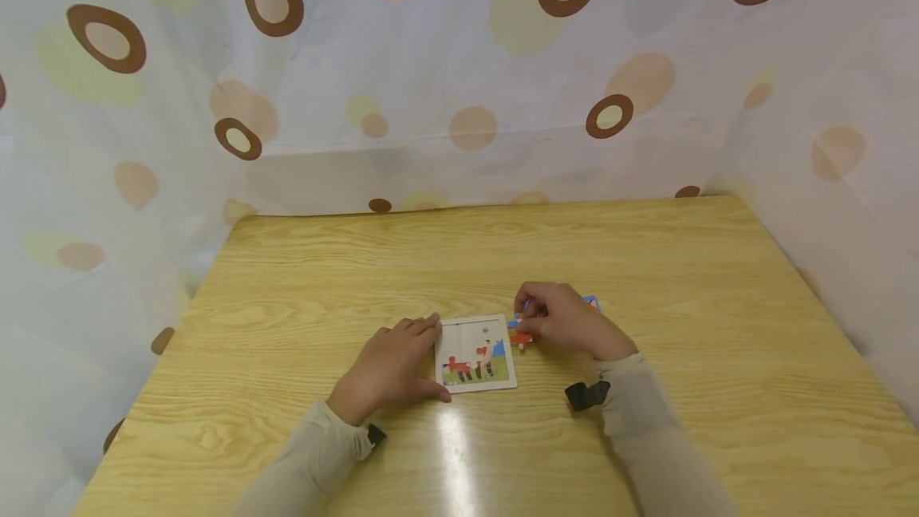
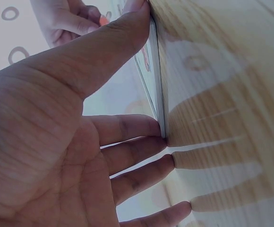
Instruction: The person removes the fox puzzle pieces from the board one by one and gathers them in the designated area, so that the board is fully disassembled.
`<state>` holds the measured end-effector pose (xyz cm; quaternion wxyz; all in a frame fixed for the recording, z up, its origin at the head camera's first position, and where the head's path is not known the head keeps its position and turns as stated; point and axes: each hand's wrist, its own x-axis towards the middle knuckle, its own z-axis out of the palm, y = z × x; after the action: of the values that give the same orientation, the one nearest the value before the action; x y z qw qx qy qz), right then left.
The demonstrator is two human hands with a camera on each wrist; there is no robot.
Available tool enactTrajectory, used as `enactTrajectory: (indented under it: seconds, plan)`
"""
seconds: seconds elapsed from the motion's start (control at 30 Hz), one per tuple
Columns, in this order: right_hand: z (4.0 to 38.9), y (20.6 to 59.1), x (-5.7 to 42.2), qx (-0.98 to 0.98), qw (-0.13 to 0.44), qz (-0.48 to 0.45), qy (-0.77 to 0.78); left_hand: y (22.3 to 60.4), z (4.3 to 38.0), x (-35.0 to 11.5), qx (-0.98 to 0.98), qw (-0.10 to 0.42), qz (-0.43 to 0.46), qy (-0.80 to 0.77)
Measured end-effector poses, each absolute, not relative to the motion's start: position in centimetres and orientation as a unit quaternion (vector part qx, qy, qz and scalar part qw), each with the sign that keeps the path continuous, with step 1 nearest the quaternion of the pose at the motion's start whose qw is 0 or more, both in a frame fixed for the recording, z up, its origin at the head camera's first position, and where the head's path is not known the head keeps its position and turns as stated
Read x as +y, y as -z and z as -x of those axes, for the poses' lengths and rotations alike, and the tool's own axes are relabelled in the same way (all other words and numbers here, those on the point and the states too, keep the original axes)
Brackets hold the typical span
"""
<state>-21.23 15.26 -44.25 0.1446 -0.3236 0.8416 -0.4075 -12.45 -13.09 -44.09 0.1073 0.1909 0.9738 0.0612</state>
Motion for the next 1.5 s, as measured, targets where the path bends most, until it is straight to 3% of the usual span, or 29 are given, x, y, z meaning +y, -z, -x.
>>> enactTrajectory:
  seconds: [0.27,0.93,1.5]
  plan:
    - [21.7,43.6,17.0,0.844,0.185,0.284,0.415,44.1,12.4,-13.1,0.974,0.107,-0.193,-0.059]
    - [22.4,43.4,20.3,0.872,0.206,0.256,0.362,44.3,12.5,-13.0,0.974,0.105,-0.193,-0.059]
    - [22.4,44.1,19.5,0.907,0.168,0.244,0.299,44.3,12.5,-13.1,0.974,0.105,-0.194,-0.055]
